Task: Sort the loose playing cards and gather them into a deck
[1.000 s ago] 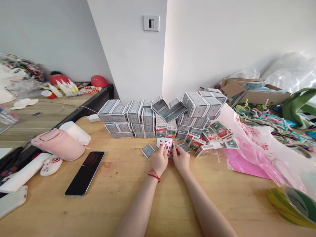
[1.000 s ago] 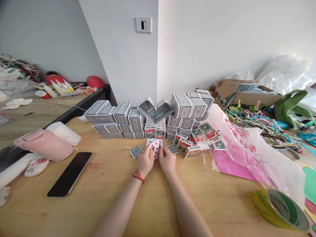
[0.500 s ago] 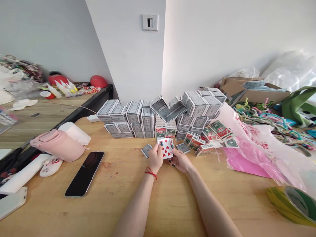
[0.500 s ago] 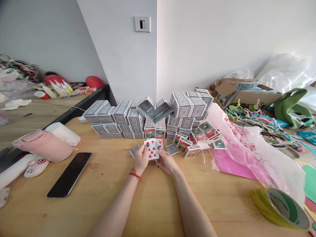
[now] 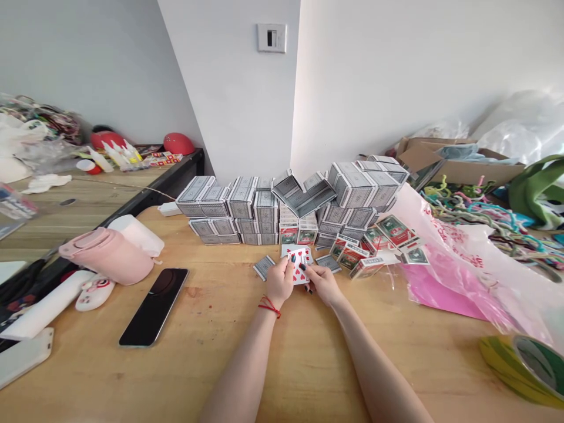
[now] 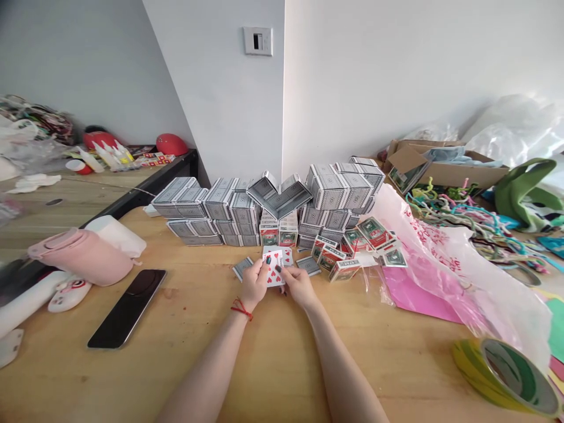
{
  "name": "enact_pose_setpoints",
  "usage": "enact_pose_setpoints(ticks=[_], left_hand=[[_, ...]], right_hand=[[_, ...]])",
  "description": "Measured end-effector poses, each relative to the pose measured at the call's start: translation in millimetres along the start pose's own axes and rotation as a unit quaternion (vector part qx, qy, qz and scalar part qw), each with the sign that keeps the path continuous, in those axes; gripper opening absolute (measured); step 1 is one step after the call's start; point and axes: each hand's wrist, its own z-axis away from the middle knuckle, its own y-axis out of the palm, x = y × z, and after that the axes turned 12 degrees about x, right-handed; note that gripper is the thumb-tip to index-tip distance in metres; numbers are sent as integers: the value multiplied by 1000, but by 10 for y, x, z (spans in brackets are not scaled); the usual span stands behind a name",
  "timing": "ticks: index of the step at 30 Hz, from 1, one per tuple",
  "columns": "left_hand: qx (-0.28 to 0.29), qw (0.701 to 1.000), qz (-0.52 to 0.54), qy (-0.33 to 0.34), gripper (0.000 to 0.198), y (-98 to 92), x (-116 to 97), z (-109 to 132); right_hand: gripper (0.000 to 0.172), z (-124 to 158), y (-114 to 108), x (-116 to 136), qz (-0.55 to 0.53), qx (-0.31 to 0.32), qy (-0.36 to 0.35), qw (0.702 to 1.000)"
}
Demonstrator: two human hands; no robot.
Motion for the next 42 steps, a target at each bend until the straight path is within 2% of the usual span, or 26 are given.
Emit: enact_pose_setpoints(ticks=[3, 5, 6, 8, 11, 13, 20, 26, 29, 32, 35, 38, 42], left_hand=[[11, 998, -22, 59, 28, -91, -47, -4], [13, 997, 13, 79, 22, -130, -87, -15], [19, 997, 45, 68, 21, -136, -104, -23], [50, 989, 136, 5, 21, -123, -129, -39], [122, 945, 283, -106, 29, -63, -144, -60], [132, 919, 341, -145, 33, -20, -147, -71], [76, 896, 403, -168, 33, 50, -140, -79], [25, 872, 445, -203, 32, 107, -163, -77], [6, 869, 453, -199, 31, 119, -163, -82], [-35, 873, 447, -191, 28, 117, -129, -96], [-58, 895, 398, -191, 26, 109, -82, -106], [-17, 919, 351, -179, 28, 93, -53, -110], [35, 917, 370, -144, 36, 48, -28, -126]], right_hand=[[43, 12, 4, 56, 45, -3, -24, 999], [43, 17, 3, 78, 68, 0, -37, 997], [43, 19, 1, 83, 77, 5, -39, 996], [42, 21, 0, 79, 89, 19, -41, 995], [38, 26, 0, 51, 111, 25, -45, 993], [35, 32, 4, 25, 128, 13, -46, 991], [37, 32, 46, -53, 158, -20, -22, 987], [29, 31, 81, -53, 145, 18, -46, 988], [28, 39, 115, -23, 174, 7, -54, 983], [28, 51, 159, -11, 216, -8, -61, 974], [28, 56, 190, -33, 212, -8, -61, 975], [28, 41, 184, -54, 138, -9, -35, 990], [28, 10, 138, -11, 31, 0, -12, 999]])
